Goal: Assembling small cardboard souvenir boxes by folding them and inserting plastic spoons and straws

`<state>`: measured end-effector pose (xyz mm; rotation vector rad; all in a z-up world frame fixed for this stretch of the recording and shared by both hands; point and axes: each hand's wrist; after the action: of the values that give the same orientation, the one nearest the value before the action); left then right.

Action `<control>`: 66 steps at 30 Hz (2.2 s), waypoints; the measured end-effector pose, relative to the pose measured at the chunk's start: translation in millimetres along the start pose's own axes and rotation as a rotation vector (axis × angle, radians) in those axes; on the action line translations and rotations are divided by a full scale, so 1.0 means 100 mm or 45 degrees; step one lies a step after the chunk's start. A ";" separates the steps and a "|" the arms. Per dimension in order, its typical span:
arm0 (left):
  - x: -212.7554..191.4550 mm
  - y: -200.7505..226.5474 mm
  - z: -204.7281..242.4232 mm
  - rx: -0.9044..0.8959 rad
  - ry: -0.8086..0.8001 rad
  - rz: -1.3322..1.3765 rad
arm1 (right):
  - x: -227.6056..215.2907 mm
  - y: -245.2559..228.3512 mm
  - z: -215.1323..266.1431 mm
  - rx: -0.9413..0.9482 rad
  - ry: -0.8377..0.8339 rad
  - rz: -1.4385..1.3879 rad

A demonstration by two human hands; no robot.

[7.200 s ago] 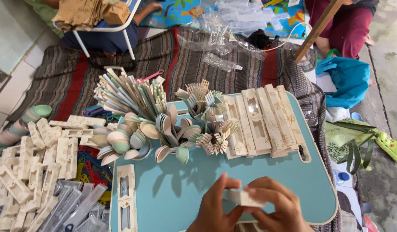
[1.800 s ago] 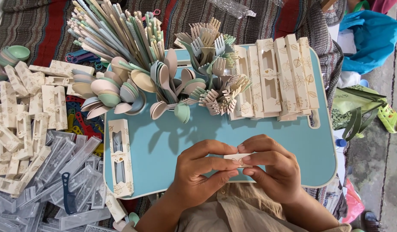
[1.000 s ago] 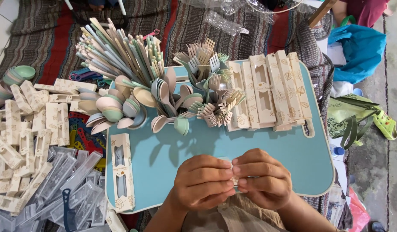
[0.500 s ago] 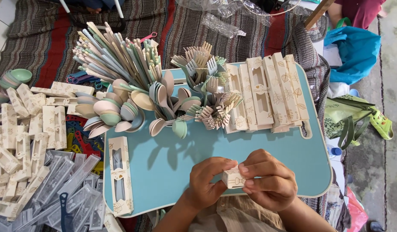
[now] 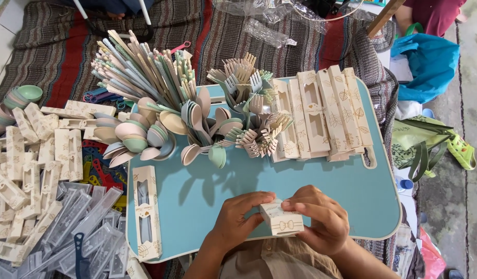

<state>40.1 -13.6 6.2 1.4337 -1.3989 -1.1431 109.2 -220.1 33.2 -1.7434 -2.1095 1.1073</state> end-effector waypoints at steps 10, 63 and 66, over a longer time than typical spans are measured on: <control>-0.11 0.06 -0.03 -0.027 -0.022 -0.353 | 0.16 0.15 0.05 0.247 -0.094 0.121; -0.08 -0.19 0.01 -0.041 -0.015 -0.691 | 0.19 0.37 0.14 0.442 -0.498 0.403; -0.08 -0.24 0.03 -0.053 -0.025 -0.684 | 0.20 0.35 0.11 0.454 -0.492 0.388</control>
<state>43.7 -3.9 -17.3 1.8314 -1.0156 -1.5075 124.0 -205.7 -3.5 -1.8196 -1.7042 1.9046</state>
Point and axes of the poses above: each hand's wrist, its own z-axis away from the middle knuckle, its own x-axis out of the palm, y = z × x, and after that the axes turned 8 degrees about z, right-handed
